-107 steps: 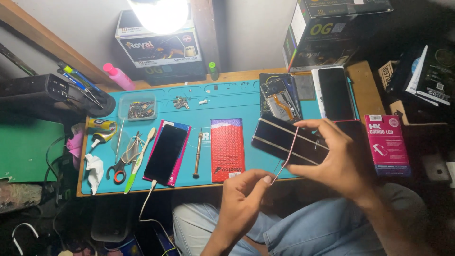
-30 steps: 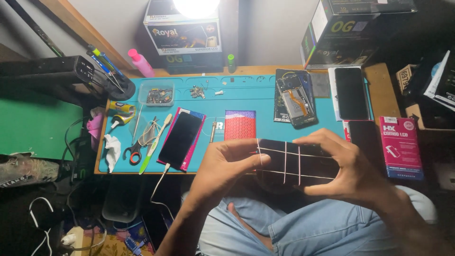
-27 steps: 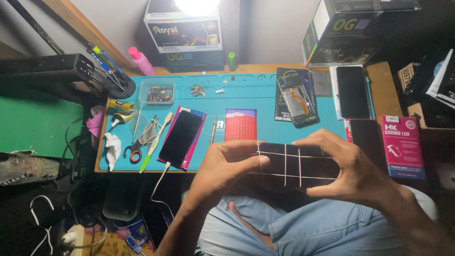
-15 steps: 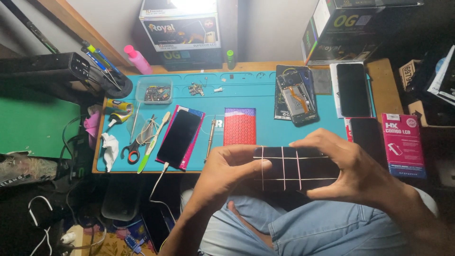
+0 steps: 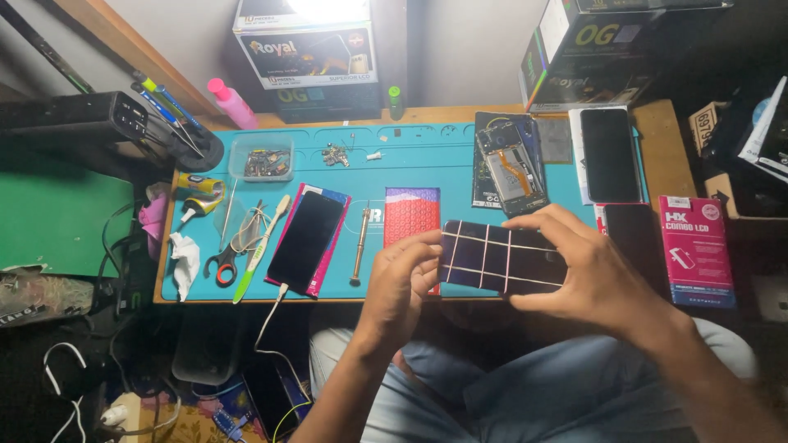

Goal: Repairing a mobile phone by securing a newly installed screen with rubber bands and using scissors to trim materials.

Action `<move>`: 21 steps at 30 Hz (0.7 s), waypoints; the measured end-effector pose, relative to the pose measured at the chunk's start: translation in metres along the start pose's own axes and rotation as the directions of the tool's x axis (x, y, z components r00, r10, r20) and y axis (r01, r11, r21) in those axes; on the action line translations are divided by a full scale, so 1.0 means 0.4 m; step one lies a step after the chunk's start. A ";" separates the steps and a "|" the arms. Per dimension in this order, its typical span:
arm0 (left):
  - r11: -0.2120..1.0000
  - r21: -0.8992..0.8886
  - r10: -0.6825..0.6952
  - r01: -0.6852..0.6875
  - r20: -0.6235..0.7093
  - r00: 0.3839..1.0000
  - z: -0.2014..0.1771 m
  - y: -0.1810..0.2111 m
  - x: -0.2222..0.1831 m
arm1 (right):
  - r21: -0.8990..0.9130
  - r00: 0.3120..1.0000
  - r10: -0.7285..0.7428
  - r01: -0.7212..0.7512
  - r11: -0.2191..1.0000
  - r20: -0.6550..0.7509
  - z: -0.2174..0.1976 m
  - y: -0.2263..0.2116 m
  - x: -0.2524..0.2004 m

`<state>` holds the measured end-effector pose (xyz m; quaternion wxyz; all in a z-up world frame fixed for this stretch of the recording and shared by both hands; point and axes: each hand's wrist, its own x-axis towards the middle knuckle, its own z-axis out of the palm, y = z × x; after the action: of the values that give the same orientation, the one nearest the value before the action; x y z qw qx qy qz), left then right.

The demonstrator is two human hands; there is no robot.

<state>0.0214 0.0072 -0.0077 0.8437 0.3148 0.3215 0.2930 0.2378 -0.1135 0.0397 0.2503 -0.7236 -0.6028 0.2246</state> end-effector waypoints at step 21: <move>0.945 0.144 0.298 -0.294 -0.004 0.955 0.043 -0.054 -0.030 | -0.006 0.967 -0.054 0.055 0.998 -0.249 0.034 -0.005 -0.012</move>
<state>0.0328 -0.0208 -0.0087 0.7614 0.4149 0.3013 0.3966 0.2271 -0.1168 0.0307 0.3306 -0.7291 -0.5860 0.1253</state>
